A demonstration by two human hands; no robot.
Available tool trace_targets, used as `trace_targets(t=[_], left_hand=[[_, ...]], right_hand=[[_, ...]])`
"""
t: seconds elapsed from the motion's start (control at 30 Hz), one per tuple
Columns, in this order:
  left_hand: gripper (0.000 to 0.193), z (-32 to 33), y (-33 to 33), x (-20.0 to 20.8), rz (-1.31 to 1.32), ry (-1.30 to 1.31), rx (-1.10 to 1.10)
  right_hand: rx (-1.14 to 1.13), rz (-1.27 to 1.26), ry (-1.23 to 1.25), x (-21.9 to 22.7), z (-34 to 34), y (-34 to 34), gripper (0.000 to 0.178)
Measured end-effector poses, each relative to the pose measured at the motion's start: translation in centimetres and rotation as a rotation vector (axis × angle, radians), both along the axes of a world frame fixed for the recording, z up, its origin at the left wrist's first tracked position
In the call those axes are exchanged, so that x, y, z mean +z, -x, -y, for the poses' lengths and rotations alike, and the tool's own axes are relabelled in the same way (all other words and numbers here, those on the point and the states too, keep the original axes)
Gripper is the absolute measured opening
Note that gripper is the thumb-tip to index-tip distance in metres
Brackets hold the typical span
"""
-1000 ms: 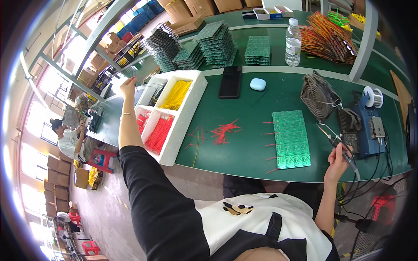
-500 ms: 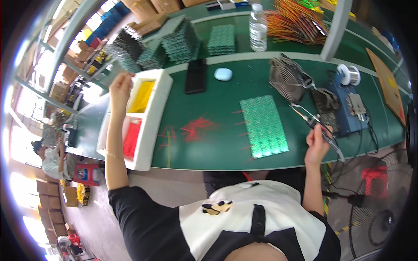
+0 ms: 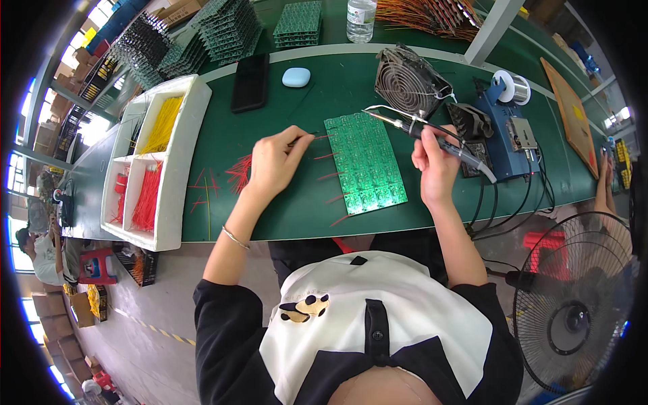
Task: The person solders wires onto a circuit board using a soldering iron, picking up individual wires from containers on the table and attaching them to the board.
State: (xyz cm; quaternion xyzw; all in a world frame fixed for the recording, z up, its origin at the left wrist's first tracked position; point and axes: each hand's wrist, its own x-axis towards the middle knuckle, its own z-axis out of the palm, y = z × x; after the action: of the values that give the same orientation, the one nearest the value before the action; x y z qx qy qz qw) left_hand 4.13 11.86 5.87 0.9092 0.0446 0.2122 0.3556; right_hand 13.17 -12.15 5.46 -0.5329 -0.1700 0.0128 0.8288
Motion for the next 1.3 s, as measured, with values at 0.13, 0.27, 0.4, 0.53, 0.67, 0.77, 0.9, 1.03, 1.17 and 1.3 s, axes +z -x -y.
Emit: trace_targets(t=[0.13, 0.27, 0.4, 0.53, 0.67, 0.77, 0.9, 1.03, 1.17, 1.3], left_hand=[[0.017, -1.5, -1.0, 0.1, -0.025, -0.088, -0.025], [0.013, -2.8, -1.0, -1.1, 0.0, -0.226, -0.008], [0.012, -5.0, -0.2, -1.0, -0.104, -0.271, 0.072], [0.014, -6.4, 0.7, -0.6, -0.174, -0.202, 0.13], [0.016, -6.6, 0.2, -0.9, -0.116, -0.154, 0.063], [0.017, -6.6, -0.4, -0.4, -0.11, -0.141, 0.024], [0.015, -6.4, -0.9, 1.0, -0.219, -0.183, -0.041], [0.015, -6.0, -1.5, 0.6, -0.22, -0.165, -0.022], [0.014, -4.4, -2.5, 0.7, -0.107, -0.143, -0.034], [0.014, -2.9, -2.8, 0.7, -0.182, -0.132, -0.065]], right_hand=[[0.115, -0.01, 0.01, 0.1, -1.7, -0.8, 0.011], [0.182, -0.003, 0.051, -0.7, -2.5, -1.1, 0.012], [0.097, -0.064, 0.035, -1.5, -2.1, -1.2, 0.012], [0.079, -0.033, 0.092, -1.6, -2.1, -1.3, 0.011], [0.098, 0.038, 0.168, -1.7, -2.2, -0.7, 0.009], [0.105, 0.067, 0.158, -1.7, -2.3, -0.7, 0.008], [0.098, 0.037, 0.135, -1.8, -2.2, -0.8, 0.007], [0.107, 0.028, 0.093, -1.8, -1.9, -1.1, 0.009], [0.127, 0.009, 0.08, -1.9, -1.9, -1.1, 0.012], [0.076, 0.028, 0.064, -2.0, -2.0, -1.0, 0.014]])
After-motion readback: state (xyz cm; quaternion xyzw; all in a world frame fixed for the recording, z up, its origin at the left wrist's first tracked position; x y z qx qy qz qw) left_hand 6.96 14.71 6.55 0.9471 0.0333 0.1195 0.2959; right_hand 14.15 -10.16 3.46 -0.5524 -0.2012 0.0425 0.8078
